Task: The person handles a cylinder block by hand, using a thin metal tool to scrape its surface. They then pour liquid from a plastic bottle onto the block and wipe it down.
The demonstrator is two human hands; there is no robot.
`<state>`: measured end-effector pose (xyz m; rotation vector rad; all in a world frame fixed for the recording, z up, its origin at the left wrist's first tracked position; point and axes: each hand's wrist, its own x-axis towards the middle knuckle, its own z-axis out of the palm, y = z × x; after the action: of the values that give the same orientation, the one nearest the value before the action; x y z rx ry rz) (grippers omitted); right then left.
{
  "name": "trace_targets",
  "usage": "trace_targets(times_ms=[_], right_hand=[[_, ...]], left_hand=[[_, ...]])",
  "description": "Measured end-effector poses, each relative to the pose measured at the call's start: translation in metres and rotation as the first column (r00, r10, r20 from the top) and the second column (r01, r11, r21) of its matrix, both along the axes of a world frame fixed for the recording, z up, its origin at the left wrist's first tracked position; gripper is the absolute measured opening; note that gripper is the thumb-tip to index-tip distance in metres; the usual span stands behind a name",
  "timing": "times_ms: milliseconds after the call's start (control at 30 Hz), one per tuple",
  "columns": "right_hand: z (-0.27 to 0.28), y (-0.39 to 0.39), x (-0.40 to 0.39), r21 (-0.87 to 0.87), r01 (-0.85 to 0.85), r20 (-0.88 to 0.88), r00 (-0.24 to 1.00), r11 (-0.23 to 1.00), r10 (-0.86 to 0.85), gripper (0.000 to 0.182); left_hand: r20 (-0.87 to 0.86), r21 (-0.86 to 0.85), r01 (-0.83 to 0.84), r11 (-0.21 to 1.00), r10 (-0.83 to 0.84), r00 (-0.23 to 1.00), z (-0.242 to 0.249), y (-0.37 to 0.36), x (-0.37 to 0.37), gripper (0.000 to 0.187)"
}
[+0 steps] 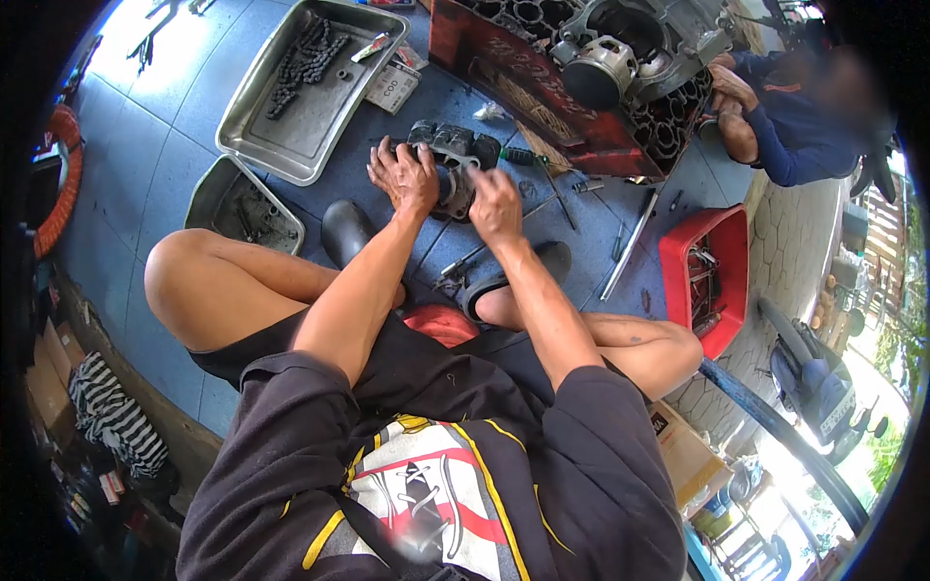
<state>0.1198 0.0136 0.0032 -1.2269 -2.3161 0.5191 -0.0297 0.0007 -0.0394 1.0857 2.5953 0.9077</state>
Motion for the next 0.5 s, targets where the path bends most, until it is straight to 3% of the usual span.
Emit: trace_targets(times_ms=[333, 500], right_hand=[[0.000, -0.001, -0.003, -0.024, 0.089, -0.091, 0.992, 0.996, -0.091, 0.027], [-0.014, -0.038, 0.012, -0.025, 0.013, -0.061, 0.998, 1.000, -0.015, 0.027]], left_hand=[[0.059, -0.038, -0.016, 0.999, 0.019, 0.998, 0.002, -0.002, 0.002, 0.047], [0.033, -0.015, -0.015, 1.000, 0.015, 0.999, 0.003, 0.005, 0.000, 0.047]])
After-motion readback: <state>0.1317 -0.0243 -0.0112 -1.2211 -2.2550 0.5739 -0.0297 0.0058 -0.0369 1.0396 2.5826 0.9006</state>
